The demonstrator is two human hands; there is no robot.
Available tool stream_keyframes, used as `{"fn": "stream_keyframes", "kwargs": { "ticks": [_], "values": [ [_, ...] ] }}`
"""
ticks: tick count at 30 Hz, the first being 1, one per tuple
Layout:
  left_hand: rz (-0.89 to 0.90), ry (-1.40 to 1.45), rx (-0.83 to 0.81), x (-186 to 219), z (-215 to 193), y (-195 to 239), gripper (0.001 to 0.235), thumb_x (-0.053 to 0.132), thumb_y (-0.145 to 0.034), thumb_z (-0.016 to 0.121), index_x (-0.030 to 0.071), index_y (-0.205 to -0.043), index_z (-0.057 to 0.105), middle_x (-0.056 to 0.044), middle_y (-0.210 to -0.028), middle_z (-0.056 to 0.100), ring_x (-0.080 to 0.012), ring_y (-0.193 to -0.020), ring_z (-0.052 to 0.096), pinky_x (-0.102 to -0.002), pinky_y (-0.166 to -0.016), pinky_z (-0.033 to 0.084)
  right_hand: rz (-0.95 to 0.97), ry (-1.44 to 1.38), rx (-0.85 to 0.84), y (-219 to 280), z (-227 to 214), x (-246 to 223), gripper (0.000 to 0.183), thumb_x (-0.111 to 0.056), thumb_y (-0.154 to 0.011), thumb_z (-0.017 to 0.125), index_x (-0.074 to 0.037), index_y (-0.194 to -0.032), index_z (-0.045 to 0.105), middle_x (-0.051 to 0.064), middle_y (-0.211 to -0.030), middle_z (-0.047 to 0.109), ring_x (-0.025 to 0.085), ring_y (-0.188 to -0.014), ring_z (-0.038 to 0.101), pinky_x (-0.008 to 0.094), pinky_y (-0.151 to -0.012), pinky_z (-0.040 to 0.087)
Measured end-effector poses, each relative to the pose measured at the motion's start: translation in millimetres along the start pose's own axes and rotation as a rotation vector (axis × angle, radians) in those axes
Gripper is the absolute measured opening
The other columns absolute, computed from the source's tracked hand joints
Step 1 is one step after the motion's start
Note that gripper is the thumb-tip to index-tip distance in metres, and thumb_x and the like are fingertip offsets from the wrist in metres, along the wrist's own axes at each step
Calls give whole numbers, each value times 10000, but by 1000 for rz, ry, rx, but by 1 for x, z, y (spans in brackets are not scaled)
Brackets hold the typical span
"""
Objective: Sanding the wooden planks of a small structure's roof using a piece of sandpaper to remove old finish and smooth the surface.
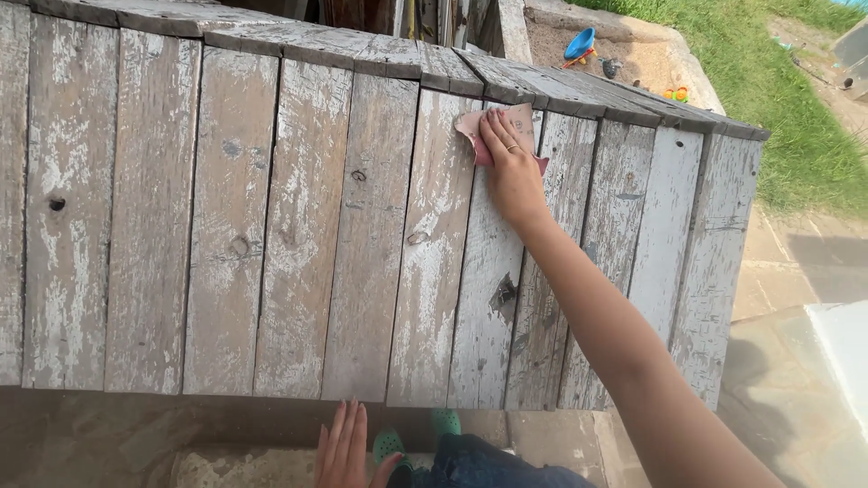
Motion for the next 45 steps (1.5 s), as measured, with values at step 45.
{"fn": "stream_keyframes", "kwargs": {
  "ticks": [45],
  "values": [
    [-349,-223,143,112,61,49,1058,843,-714,705,155,-1490,496,6,-1549,519,-187,-1494,420,-436,-1146,409,-586,-6,-670,47,-24,-22,698,69,-918,461,-24,-1579,258,192,-1654,244,304,-1535,218,417,-1276,135]
  ]
}}
Point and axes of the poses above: each hand's wrist, its own y-axis away from the middle knuckle, its own z-axis out of the palm, x = y × z, the point moved 10 cm from there along -y, towards the middle knuckle
